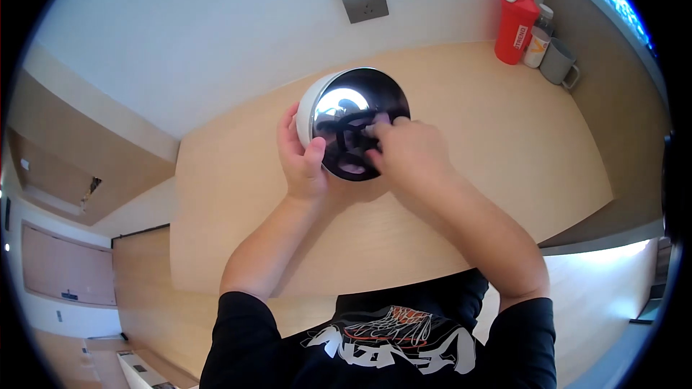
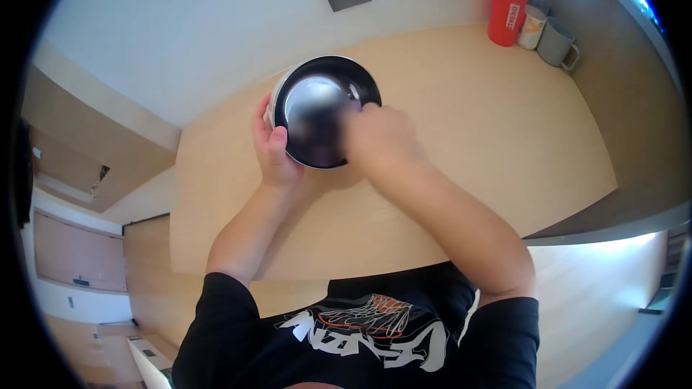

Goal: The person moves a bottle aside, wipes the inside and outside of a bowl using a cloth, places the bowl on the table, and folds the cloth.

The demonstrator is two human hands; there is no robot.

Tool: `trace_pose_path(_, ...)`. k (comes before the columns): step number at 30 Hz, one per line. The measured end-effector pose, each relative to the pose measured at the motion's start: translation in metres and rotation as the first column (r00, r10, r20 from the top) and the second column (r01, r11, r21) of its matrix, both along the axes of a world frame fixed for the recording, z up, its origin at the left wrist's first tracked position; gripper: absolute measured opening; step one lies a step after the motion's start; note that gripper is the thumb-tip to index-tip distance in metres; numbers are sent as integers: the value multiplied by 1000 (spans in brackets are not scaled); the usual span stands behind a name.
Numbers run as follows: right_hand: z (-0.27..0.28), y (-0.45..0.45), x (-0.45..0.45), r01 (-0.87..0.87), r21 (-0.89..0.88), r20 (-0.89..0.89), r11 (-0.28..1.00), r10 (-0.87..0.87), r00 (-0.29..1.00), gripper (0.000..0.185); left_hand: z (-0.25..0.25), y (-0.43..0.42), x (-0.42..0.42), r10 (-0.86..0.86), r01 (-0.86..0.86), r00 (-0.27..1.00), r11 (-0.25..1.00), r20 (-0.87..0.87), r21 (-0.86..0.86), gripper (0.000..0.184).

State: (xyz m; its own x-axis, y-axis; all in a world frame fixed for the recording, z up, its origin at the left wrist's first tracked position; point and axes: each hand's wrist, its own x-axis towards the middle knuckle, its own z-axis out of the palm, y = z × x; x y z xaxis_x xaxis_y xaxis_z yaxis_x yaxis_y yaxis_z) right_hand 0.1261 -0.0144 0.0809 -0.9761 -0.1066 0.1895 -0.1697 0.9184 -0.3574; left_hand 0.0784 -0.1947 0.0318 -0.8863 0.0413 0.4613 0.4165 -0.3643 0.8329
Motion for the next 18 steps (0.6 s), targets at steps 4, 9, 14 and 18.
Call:
trace_pose_path(4,14,15,-22,63,62,-108,996,-56,993,24,9,4,2,-63,65,996,998,65,-24,87)
trace_pose_path(9,34,-18,-39,-141,84,-286,986,159,945,24,1,3,-2,-150,139,982,986,118,93,72)
trace_pose_path(14,3,-31,-30,-596,-317,-385,737,475,792,18,-4,-11,-11,-173,146,971,976,167,162,68)
trace_pose_path(18,17,-7,-5,-579,-251,-12,776,596,803,18,2,-7,-7,-235,154,946,932,224,327,67)
